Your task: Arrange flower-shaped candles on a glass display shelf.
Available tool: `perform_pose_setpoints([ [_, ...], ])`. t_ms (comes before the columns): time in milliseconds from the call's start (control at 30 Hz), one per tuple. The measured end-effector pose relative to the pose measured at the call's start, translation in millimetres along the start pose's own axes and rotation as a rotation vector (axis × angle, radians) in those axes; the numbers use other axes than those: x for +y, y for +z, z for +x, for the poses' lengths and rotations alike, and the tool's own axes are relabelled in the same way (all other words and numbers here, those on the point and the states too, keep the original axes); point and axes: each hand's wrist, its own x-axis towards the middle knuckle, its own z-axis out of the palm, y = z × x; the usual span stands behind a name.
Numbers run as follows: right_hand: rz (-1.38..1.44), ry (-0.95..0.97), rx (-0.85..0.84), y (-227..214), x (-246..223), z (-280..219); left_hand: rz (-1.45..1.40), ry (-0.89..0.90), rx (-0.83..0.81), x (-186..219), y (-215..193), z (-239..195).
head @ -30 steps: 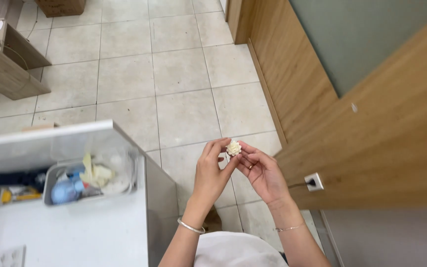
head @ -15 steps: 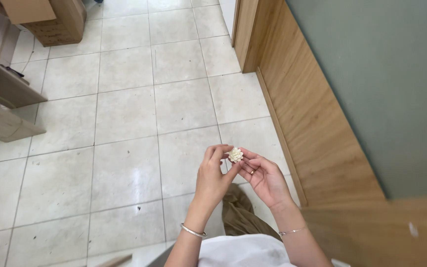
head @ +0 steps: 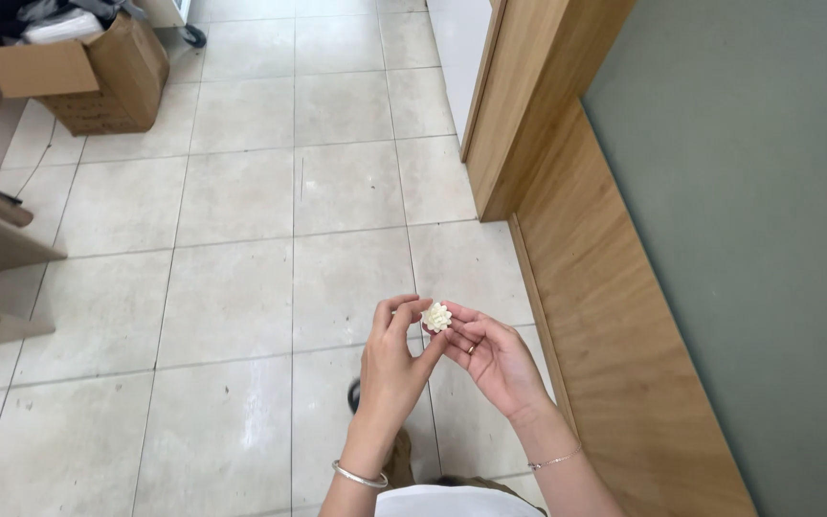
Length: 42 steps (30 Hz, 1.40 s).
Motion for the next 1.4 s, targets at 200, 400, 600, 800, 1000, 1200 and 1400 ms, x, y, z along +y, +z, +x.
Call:
perform_pose_setpoints([
  [200,-0.025,-0.073,0.009,27.8,-42.2,140.1,-0.002,0.111,-0.008,-45.2,2.5,151.5],
  [400,-0.023,-0.175,0.027,68.7,-93.5,287.2,-0.002,0.176,-0.09,-69.5,-16.0,324.6],
  [600,0.012,-0.189,0.101,86.8,-137.3,407.6,-0.039,0.166,-0.17,-106.4,-0.2,465.6],
  [800,0.0,-0.138,0.144,81.8,-193.0,546.6,-0.099,0.134,-0.208,-137.9,29.2,604.9],
  [1000,-0.078,-0.173,0.043,103.9,-288.7,686.9,-0.17,0.116,-0.172,-150.0,64.9,766.1],
  [1200,-0.032,-0.192,0.005,96.7,-352.3,809.0,-0.19,0.129,-0.167,-157.5,92.1,899.3],
  [1400,-0.006,-0.182,0.155,108.7,-402.6,910.2,-0.224,0.066,-0.239,-179.8,127.6,1023.6],
])
